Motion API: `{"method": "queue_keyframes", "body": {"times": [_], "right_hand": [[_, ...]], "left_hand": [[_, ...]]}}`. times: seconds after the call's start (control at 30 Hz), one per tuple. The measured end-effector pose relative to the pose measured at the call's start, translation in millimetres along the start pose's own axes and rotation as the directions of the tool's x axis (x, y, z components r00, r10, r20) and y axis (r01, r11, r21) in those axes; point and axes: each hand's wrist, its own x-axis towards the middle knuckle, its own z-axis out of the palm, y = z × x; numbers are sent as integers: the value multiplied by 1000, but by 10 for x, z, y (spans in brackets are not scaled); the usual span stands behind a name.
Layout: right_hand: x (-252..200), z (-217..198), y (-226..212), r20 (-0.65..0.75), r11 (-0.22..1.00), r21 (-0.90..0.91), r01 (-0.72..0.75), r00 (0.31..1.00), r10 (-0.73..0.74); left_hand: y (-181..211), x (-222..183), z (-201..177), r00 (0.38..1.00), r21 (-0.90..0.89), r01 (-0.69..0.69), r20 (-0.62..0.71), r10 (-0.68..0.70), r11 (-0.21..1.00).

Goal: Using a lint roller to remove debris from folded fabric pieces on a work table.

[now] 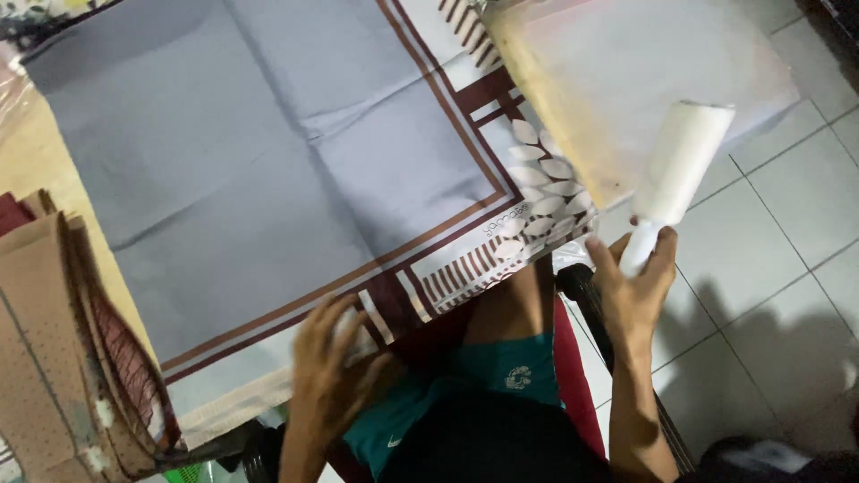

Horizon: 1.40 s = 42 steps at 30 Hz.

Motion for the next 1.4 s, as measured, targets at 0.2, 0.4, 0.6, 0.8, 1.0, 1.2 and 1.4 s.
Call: {"method": "queue_keyframes", "body": {"times": [0.2, 0.4, 0.6, 0.8, 1.0, 1.2, 1.4], "right_hand": [[226, 152, 342, 30, 962, -259, 90, 996, -86], [194, 309, 271, -25, 978, -167, 128, 991, -134], [231, 322, 284, -60, 974, -201, 102, 991, -117], [253, 284, 332, -74, 960, -236, 151, 982, -173], [222, 324, 440, -49, 965, -236, 119, 990, -134], [242, 317, 514, -53, 968, -192, 162, 983, -176], [230, 343, 384, -128, 979, -201, 39, 990, -65]], "left_hand": [[-251, -311, -535, 978, 197, 209, -54, -202, 958], [-526, -732, -429, 943, 220, 333, -106, -317, 917], [-500, -740, -362, 947, 113, 248, -240, -216, 962], [-512, -835, -342, 950, 157, 290, -162, -265, 944], [-406, -664, -445, 969, 49, 173, -185, -161, 984], [-407, -735, -444, 968, 18, 178, -185, -171, 984], [-410, -753, -396, 966, 31, 195, -181, -187, 980]]}}
